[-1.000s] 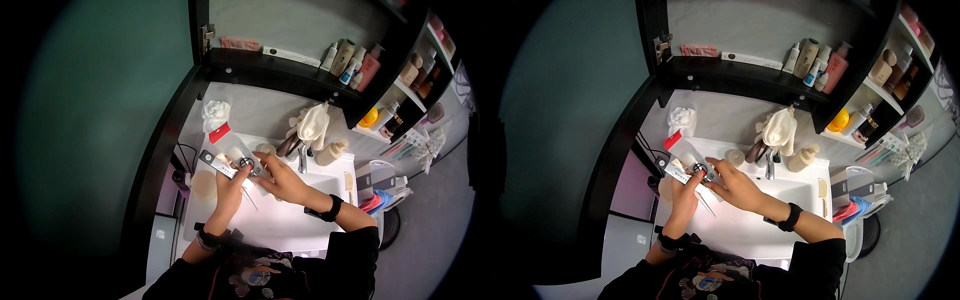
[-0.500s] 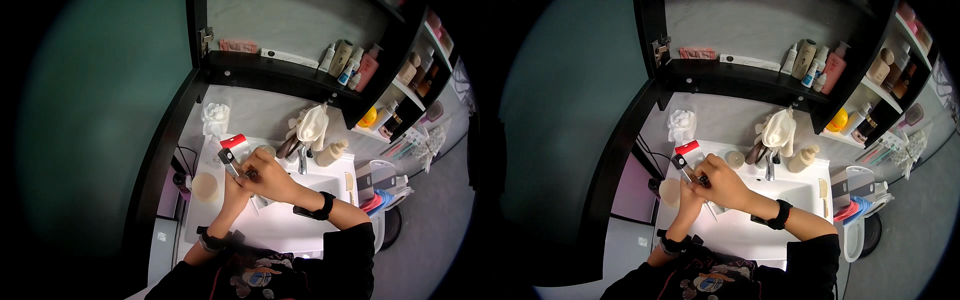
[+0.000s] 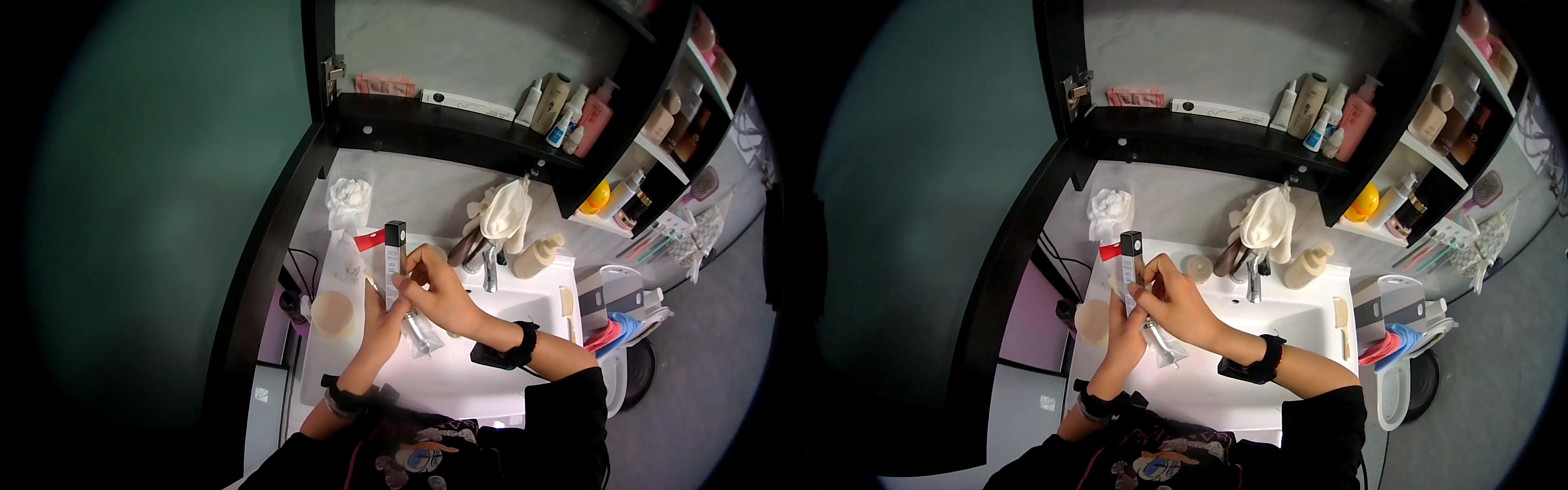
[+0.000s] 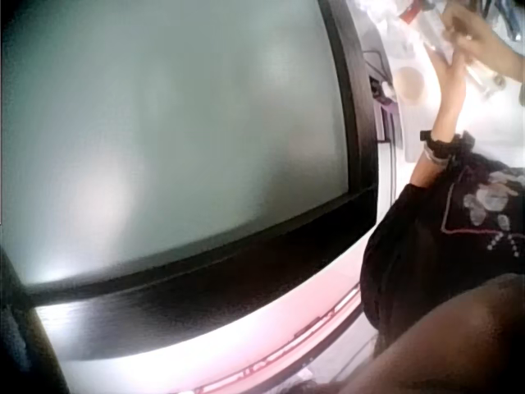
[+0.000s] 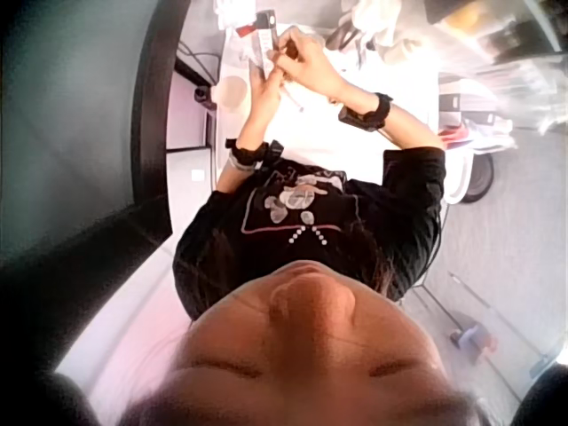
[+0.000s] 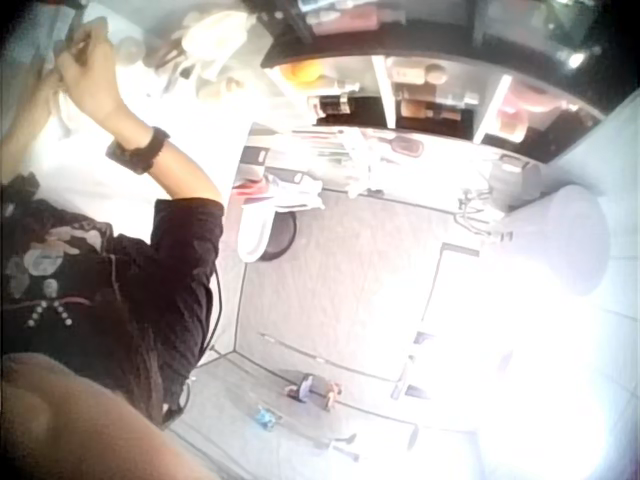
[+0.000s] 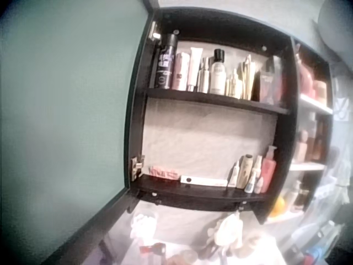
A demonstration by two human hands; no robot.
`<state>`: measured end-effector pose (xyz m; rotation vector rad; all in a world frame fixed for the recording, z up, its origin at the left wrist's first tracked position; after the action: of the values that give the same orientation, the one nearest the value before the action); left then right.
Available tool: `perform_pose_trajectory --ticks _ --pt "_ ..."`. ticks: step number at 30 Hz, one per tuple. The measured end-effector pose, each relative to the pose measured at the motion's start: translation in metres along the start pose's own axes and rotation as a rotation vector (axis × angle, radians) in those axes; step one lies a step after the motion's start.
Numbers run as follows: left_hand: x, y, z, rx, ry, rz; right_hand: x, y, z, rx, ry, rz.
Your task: The person organizes various cosmetic products by picking them up from a bathroom sink, checking them, and placing them onto shelves in a mirrored cabinet.
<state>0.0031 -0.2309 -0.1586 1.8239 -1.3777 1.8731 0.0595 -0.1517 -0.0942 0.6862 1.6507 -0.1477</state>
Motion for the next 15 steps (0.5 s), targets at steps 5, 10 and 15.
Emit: perform_pose_trajectory --ticks 5,10,15 --pt "0.004 -0.003 -0.001 -0.073 0.053 0.058 0.005 0.001 -0.004 0.037 -0.087 -0.163" --pt "0.002 -0.001 -0.002 -0.081 0.014 -0.137 -0.008 0.022 -0.019 0.189 0.116 -0.091" --pt "-0.003 0.016 0.001 0.065 0.043 -0.077 -0.101 0.083 -0.070 0.304 0.508 0.290"
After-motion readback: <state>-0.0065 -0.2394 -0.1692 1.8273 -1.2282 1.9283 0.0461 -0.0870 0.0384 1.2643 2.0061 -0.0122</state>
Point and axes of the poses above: each hand's wrist, its own z-axis away from the middle knuckle, its own y-axis out of the back of the hand, x = y × z, the point moved 5 cm from there along -z, towards the middle knuckle, and after that the axes turned 2 degrees about x, right-handed, at the moved point
